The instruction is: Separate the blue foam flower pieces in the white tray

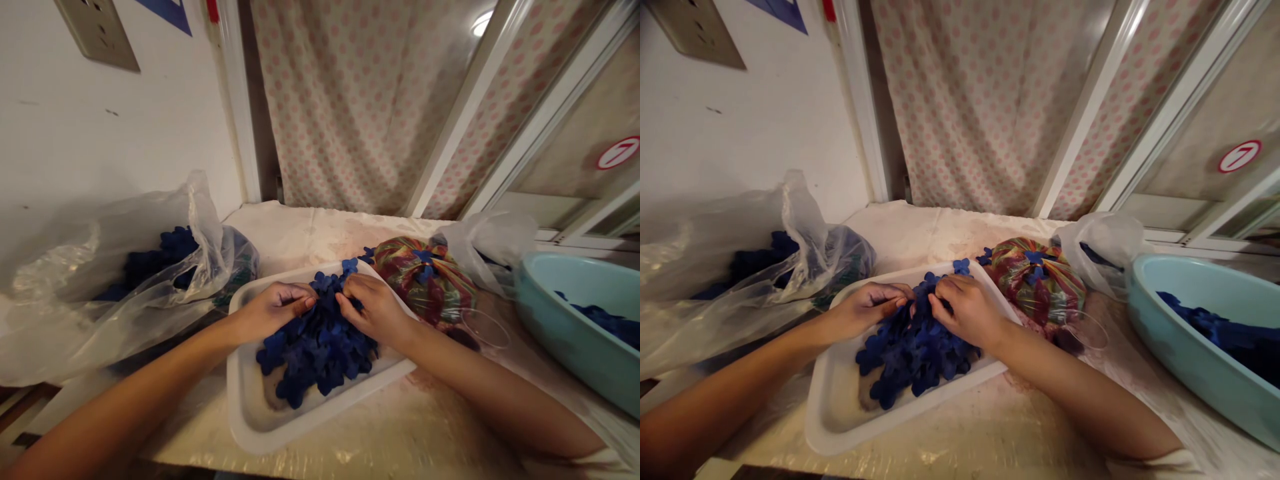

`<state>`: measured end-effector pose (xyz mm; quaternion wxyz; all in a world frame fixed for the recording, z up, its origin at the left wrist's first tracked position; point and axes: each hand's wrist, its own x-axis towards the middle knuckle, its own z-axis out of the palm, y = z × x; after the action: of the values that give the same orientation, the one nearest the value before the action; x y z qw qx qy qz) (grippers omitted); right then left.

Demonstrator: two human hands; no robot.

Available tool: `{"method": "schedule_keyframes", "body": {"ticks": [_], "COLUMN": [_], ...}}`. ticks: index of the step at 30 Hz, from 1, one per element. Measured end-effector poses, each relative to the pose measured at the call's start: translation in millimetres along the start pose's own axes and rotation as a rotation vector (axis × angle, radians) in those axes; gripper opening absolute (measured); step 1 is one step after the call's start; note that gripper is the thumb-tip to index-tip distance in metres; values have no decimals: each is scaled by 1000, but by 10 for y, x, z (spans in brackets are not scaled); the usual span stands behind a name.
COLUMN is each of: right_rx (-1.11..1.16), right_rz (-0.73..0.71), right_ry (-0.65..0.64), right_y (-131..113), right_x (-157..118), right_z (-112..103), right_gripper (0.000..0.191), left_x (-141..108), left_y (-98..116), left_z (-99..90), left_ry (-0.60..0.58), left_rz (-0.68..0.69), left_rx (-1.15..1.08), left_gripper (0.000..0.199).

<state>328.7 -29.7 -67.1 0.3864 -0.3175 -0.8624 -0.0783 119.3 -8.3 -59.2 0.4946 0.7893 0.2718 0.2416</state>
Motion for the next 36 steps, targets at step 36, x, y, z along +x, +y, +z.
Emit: {"method": "schedule_keyframes", "body": {"ticks": [36], "right_rx": [299], "right_rz": [125], "right_ry": [-228], "right_y": [11], "right_x": [43], "right_z": [-47], "right_gripper": [12], "left_x": [-15], "left_y": [-30], "left_z": [52], "left_ry": [39], "left_rz": [30], "left_rx": [152], "left_gripper": [28]}}
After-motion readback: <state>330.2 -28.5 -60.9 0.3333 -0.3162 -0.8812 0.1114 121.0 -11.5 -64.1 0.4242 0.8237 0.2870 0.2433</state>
